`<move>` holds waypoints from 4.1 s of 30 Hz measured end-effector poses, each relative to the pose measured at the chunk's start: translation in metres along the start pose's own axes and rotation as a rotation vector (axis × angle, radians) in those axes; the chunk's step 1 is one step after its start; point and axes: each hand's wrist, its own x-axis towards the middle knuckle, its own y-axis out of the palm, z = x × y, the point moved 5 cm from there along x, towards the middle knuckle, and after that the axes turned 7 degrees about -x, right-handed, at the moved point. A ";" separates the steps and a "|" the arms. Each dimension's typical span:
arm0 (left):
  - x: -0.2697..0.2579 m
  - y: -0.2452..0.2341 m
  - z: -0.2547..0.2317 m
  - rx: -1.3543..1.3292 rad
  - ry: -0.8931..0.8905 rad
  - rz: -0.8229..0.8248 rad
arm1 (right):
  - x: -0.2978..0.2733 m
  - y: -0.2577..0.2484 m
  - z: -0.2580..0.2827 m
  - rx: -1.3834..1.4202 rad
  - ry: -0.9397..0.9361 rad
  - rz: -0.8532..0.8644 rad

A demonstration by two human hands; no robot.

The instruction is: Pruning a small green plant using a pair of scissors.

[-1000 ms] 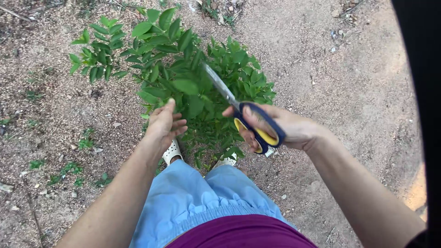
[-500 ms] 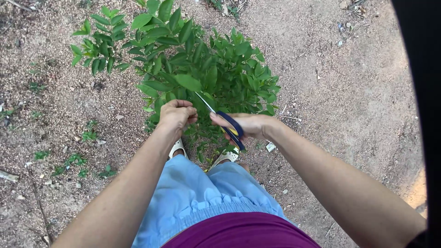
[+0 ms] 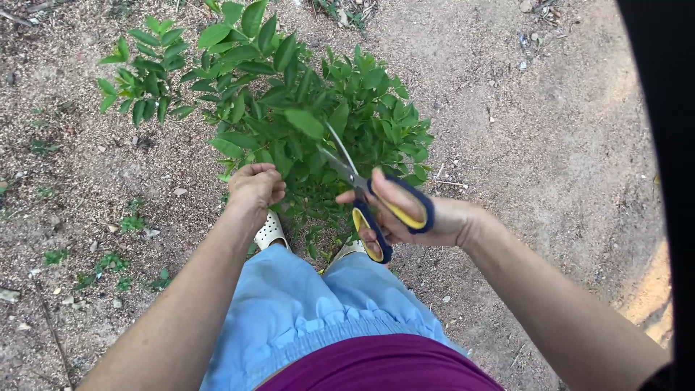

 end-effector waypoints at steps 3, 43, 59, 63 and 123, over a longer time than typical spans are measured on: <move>-0.029 0.007 -0.027 0.202 0.092 -0.158 | 0.024 -0.012 -0.029 -0.172 0.155 -0.079; -0.013 -0.018 -0.060 -0.024 0.163 -0.099 | 0.058 -0.037 -0.017 -0.035 -0.032 -0.394; 0.017 -0.053 -0.032 0.377 0.127 -0.201 | 0.109 -0.015 -0.055 -0.601 0.286 -0.267; 0.060 -0.065 0.020 0.203 0.012 -0.015 | 0.119 -0.016 -0.052 -0.592 0.443 -0.308; 0.028 -0.055 0.052 0.040 -0.299 0.016 | 0.117 -0.039 -0.030 -0.667 0.355 -0.320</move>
